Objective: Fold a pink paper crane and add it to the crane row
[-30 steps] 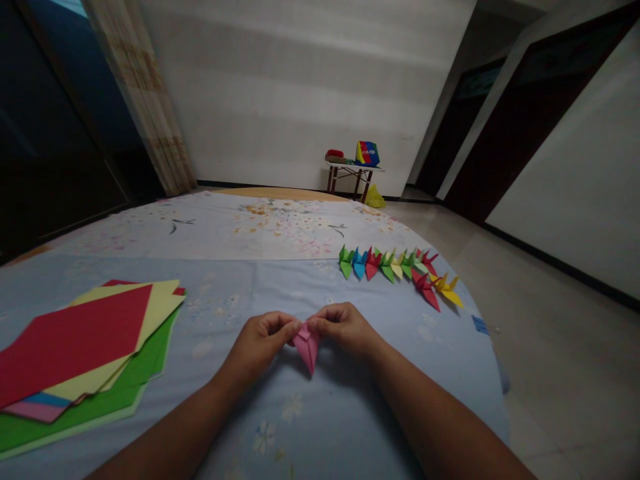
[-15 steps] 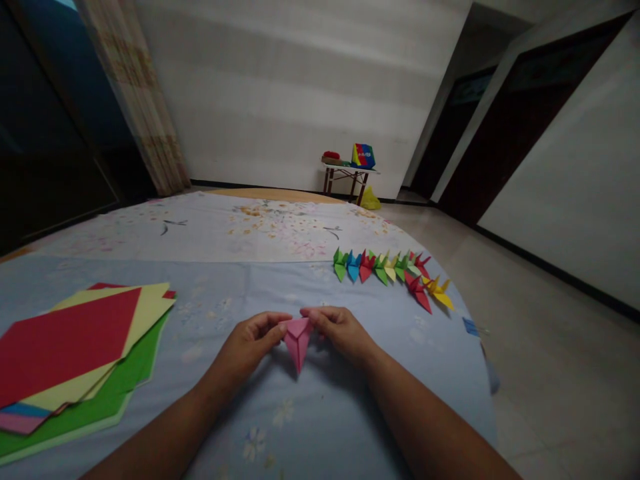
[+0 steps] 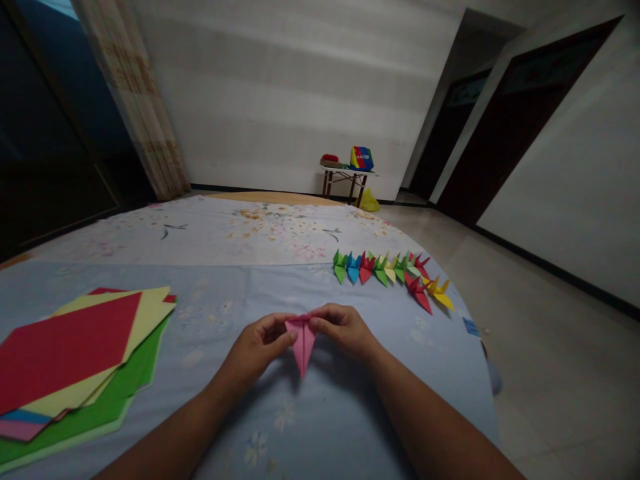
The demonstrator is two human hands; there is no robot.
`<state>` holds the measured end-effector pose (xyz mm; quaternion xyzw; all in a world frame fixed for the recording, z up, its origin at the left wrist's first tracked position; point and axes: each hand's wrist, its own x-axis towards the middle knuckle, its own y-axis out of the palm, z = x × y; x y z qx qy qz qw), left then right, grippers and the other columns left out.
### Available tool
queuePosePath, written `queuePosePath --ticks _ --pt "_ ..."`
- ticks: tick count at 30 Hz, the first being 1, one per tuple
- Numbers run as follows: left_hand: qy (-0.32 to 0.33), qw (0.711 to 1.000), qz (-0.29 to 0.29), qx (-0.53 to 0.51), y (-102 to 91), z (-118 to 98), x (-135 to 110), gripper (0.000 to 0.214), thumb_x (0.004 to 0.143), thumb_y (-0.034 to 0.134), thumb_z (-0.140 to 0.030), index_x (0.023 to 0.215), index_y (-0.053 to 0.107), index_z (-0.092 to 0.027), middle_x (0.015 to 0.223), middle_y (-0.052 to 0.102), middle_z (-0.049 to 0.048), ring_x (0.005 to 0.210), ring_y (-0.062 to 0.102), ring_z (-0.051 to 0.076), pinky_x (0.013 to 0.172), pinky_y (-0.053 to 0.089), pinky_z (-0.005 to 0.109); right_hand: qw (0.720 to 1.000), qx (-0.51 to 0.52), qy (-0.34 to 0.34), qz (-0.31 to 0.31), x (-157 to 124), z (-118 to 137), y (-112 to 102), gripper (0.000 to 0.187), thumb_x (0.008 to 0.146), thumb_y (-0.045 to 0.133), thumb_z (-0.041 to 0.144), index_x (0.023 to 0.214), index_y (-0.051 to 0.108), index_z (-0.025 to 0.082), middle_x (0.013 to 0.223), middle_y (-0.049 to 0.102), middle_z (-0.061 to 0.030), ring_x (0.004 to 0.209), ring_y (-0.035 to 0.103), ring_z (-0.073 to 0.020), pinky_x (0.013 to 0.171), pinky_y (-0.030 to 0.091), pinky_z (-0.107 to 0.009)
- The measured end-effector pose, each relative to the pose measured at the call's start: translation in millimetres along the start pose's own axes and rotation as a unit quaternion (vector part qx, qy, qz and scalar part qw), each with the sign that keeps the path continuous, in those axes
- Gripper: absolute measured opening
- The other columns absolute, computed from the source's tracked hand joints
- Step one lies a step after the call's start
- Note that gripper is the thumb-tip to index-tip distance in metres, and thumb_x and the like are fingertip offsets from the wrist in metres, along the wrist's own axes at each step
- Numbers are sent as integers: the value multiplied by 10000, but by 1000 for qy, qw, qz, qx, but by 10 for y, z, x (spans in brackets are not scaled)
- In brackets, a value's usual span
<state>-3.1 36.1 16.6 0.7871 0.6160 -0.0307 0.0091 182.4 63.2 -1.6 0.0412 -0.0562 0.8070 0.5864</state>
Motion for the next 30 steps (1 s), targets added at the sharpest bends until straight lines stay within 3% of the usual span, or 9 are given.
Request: queuePosePath --ticks 3,10,17,20,30 --pt "9 1000 15 9 9 40 12 336 684 662 -336 974 628 -169 881 709 55 840 646 201 779 480 318 1000 13 9 -5 -2 47 16 272 688 672 403 736 675 136 656 635 -19 606 550 -114 626 428 -268" --pt "51 996 -16 70 70 51 -14 267 748 581 -326 963 590 -168 884 681 52 817 628 193 765 469 309 997 59 34 -20 19 -2 78 334 673 670 462 707 647 130 593 603 -1 530 508 -84 551 400 -219" --pt "49 992 -49 106 163 -8 -87 253 814 486 -431 778 545 -188 648 556 -16 603 525 145 578 404 242 998 58 4 5 -16 29 213 277 687 667 420 742 680 149 649 628 -8 593 537 -104 599 422 -240" --pt "59 991 -50 111 176 3 -100 264 822 473 -441 742 528 -195 640 528 -22 607 502 144 579 394 239 999 51 -3 6 -29 49 231 260 700 660 403 745 684 148 648 628 -5 588 532 -99 594 415 -234" --pt "45 989 -46 134 168 42 -59 125 772 479 -300 696 502 -203 582 484 -44 539 449 131 534 349 240 997 68 7 21 -5 -20 177 264 697 666 398 749 682 139 653 638 -7 577 536 -94 593 417 -227"
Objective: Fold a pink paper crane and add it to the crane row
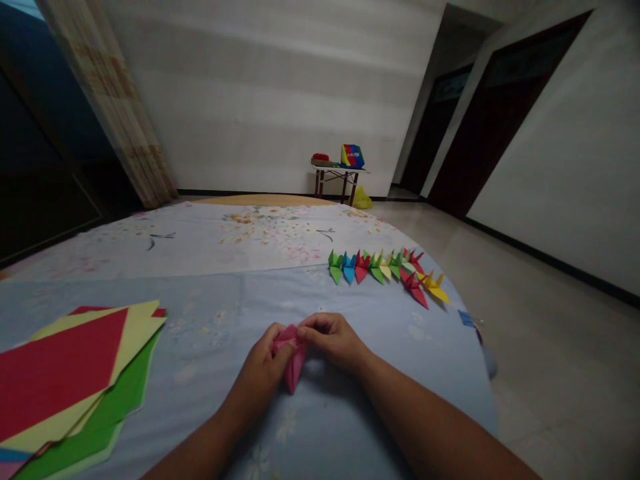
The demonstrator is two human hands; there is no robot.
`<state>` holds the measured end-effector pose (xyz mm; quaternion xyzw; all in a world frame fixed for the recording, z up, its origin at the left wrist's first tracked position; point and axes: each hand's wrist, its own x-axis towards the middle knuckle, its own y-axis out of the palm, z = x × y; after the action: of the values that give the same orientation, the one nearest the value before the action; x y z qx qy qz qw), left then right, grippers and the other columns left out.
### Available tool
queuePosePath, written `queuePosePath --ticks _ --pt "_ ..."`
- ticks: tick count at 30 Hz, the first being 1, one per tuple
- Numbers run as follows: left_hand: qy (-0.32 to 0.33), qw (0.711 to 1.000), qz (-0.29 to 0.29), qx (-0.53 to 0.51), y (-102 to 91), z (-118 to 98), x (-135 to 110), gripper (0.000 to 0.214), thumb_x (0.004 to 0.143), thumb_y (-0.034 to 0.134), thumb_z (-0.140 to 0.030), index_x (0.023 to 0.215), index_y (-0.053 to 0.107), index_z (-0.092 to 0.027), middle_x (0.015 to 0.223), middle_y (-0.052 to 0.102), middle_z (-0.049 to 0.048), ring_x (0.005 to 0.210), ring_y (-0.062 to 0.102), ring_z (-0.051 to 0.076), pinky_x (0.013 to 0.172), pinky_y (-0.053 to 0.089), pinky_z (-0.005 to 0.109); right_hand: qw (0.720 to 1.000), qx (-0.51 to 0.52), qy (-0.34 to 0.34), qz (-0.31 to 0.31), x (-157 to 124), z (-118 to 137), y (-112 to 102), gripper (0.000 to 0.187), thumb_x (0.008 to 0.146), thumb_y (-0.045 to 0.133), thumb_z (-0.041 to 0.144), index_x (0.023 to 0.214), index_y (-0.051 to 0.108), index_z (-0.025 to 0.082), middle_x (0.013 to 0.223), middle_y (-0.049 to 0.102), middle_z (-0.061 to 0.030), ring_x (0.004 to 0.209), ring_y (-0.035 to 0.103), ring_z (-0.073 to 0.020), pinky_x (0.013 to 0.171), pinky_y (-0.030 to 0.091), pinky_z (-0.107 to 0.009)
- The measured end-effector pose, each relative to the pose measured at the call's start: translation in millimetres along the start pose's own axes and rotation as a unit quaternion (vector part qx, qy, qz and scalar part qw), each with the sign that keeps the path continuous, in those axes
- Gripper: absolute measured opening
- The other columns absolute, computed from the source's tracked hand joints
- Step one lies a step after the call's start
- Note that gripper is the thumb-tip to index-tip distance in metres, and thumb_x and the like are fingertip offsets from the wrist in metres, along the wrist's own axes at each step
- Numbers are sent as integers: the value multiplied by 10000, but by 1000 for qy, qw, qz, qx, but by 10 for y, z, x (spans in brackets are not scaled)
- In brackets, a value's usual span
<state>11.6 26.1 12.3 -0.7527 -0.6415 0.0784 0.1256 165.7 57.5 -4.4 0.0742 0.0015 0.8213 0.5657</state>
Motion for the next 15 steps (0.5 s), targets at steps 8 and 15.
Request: queuePosePath --ticks 8,15 --pt "-21 998 43 -51 -15 -85 34 194 682 454 -240 842 547 -180 700 584 -12 661 528 179 610 411 264 999 9 7 -34 44 -13 -81 333 651 687 436 728 671 113 588 597 13 523 482 -71 555 381 -211" --pt "-52 999 7 -8 -68 -29 127 283 651 495 -353 875 582 -203 775 671 0 771 593 234 599 439 270 998 33 20 -41 112 -71 -118 395 585 704 485 731 670 119 618 580 21 550 482 -66 557 381 -200"
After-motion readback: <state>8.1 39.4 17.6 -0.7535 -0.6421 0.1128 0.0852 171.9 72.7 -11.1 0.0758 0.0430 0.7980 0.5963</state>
